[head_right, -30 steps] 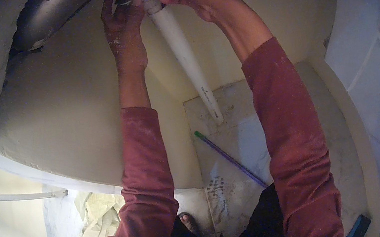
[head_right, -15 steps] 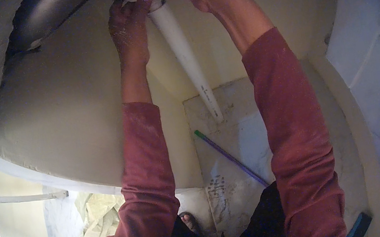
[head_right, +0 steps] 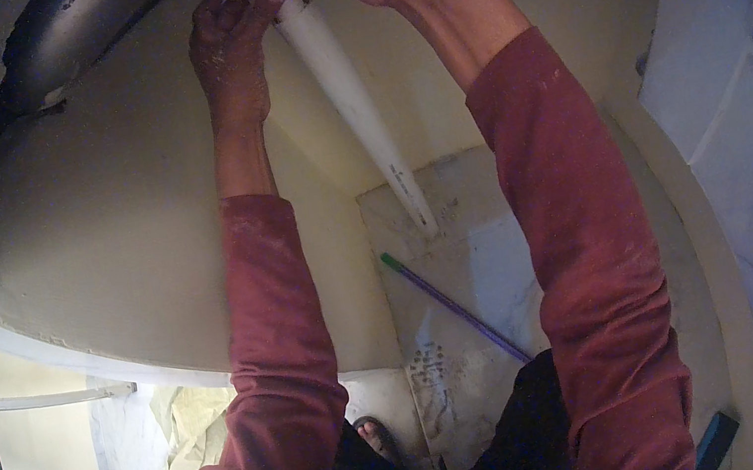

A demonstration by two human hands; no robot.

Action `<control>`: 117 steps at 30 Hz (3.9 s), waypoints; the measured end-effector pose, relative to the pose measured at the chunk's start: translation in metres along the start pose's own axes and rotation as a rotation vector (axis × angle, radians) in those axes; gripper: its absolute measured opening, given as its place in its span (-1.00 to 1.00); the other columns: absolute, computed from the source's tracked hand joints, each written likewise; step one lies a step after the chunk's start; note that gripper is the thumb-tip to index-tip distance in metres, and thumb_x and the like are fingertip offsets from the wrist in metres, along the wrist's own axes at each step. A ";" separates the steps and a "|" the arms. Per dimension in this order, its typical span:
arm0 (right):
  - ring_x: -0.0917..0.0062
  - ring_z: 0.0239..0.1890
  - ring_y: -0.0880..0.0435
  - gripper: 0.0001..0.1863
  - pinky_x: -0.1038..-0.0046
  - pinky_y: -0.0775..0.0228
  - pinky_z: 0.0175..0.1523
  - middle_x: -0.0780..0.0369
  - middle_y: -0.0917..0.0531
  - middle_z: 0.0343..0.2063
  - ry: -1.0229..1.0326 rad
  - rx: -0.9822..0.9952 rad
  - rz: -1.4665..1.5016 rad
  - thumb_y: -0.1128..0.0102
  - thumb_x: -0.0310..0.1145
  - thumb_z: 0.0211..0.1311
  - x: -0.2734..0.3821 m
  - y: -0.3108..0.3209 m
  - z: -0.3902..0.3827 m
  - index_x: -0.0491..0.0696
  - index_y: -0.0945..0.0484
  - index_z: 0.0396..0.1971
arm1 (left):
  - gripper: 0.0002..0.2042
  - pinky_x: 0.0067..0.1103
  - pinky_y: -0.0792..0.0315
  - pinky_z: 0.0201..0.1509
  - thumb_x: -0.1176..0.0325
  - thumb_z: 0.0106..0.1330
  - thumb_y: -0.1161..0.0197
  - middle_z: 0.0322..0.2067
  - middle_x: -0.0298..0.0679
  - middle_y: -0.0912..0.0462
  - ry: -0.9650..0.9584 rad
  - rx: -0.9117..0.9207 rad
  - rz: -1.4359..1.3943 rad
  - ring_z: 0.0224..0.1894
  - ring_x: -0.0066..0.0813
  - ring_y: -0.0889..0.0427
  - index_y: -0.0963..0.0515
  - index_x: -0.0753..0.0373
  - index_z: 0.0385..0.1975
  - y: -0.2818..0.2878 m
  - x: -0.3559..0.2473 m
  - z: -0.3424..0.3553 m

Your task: The person works under a kitchen sink, using a utility knife to scrape residue from a white PVC pipe. They then apply black tape around the pipe joint to secure the connection.

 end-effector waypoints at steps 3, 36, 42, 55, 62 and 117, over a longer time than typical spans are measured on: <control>0.57 -0.35 -0.53 -0.74 0.58 -0.63 -0.27 0.15 -0.48 -0.30 0.014 0.002 0.002 0.11 -0.41 0.50 0.000 -0.002 -0.001 -0.36 -0.38 -0.09 | -0.38 -0.49 -0.42 0.17 0.40 0.09 -0.52 -0.04 -0.11 -0.63 -0.012 -0.001 0.007 0.00 -0.41 -0.58 -0.37 0.45 0.12 0.001 0.000 0.003; 0.50 -0.23 -0.54 -0.23 0.48 -0.42 -0.12 0.15 -0.56 -0.25 0.214 0.001 -0.453 -0.39 -0.13 0.20 -0.007 -0.001 -0.034 -0.36 -0.28 0.21 | -0.50 -0.46 -0.40 0.18 0.21 0.34 -0.26 0.04 -0.21 -0.55 0.114 -0.133 0.034 0.11 -0.44 -0.51 -0.39 0.35 0.20 0.016 0.011 -0.019; 0.38 -0.07 -0.57 -0.13 0.41 -0.44 0.01 0.02 -0.54 -0.08 0.240 -0.022 -0.507 -0.41 -0.07 0.17 -0.017 0.010 -0.020 -0.34 -0.23 0.27 | -0.57 -0.36 -0.40 0.23 0.21 0.45 -0.13 0.08 -0.25 -0.53 -0.002 -0.087 0.060 0.14 -0.43 -0.50 -0.38 0.27 0.24 0.008 -0.002 -0.008; 0.10 0.26 -0.34 0.02 0.24 -0.26 0.32 -0.16 -0.33 0.16 0.511 -0.096 -0.566 -0.38 -0.07 0.18 -0.024 -0.014 -0.006 -0.33 0.06 0.37 | -0.60 -0.48 -0.31 0.19 0.15 0.37 -0.20 -0.09 -0.31 -0.50 0.132 -0.081 -0.019 -0.02 -0.51 -0.45 -0.43 0.23 0.10 0.004 0.016 -0.001; 0.13 0.14 -0.38 -0.12 0.28 -0.24 0.27 -0.08 -0.34 0.11 0.369 -0.135 -0.767 -0.35 -0.05 0.21 -0.009 -0.017 -0.013 -0.37 -0.11 0.26 | -0.54 -0.47 -0.36 0.18 0.25 0.25 -0.25 -0.10 -0.18 -0.56 -0.042 0.072 -0.080 -0.01 -0.38 -0.53 -0.41 0.39 0.07 -0.014 0.002 -0.002; 0.15 0.03 -0.54 -0.13 0.22 -0.40 0.14 -0.12 -0.46 0.04 0.544 -0.261 -0.495 -0.48 0.06 -0.06 -0.040 0.002 0.004 -0.31 -0.42 0.11 | -0.49 -0.48 -0.51 -0.07 0.22 0.23 -0.39 -0.13 -0.13 -0.56 0.004 -0.001 0.082 -0.13 -0.39 -0.58 -0.33 0.35 0.04 -0.002 0.022 0.009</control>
Point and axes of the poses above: each hand's wrist, its own z-axis towards the middle knuckle, its own y-axis out of the back of the hand, x = y × z, the point moved 5 cm from there along z, towards the middle knuckle
